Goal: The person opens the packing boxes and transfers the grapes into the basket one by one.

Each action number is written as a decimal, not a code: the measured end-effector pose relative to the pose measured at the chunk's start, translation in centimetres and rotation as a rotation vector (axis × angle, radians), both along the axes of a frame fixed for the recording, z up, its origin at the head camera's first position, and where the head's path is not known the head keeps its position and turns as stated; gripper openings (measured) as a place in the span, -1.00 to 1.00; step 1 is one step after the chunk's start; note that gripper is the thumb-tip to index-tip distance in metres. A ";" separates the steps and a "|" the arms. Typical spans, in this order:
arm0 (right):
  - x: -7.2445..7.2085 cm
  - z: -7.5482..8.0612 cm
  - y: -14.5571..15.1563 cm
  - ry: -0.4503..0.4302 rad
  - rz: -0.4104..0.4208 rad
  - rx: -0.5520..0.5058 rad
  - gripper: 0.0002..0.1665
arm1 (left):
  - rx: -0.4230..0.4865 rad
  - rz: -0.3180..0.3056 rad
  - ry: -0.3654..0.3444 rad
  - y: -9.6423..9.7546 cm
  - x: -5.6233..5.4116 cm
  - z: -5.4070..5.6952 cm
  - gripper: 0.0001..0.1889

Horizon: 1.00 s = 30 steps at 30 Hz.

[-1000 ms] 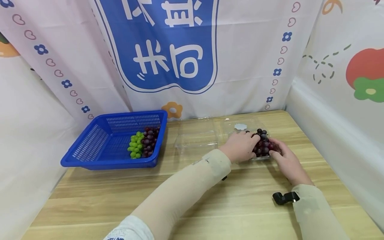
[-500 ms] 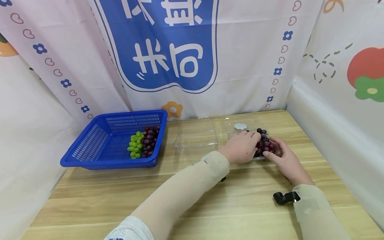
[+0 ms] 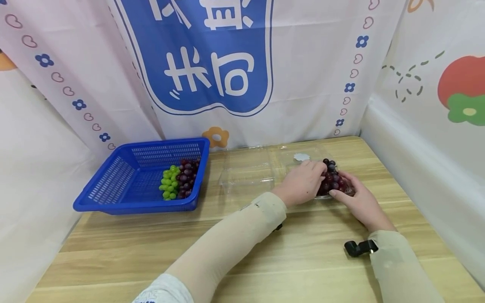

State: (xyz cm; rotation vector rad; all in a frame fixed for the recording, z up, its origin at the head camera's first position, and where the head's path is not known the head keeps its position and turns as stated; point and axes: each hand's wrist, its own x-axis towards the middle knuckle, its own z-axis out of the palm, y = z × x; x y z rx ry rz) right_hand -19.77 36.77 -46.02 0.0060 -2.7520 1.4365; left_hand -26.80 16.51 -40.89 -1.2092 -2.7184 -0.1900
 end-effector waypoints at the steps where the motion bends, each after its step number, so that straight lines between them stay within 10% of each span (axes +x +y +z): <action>1: 0.0 0.1 0.0 -0.002 0.000 0.002 0.04 | 0.023 0.001 0.000 -0.1 0.0 0.0 -0.77; 11: -0.3 0.1 0.1 0.009 0.014 0.085 0.15 | 0.235 0.102 -0.119 -0.5 -0.5 1.0 -0.75; 22: -0.3 -0.4 0.3 -0.004 0.017 0.071 0.17 | 0.193 0.055 -0.256 -0.6 -0.9 1.3 -0.65; 30: -0.2 -0.7 0.3 0.001 0.012 0.100 0.20 | 0.042 0.059 -0.162 0.1 -0.3 1.3 0.09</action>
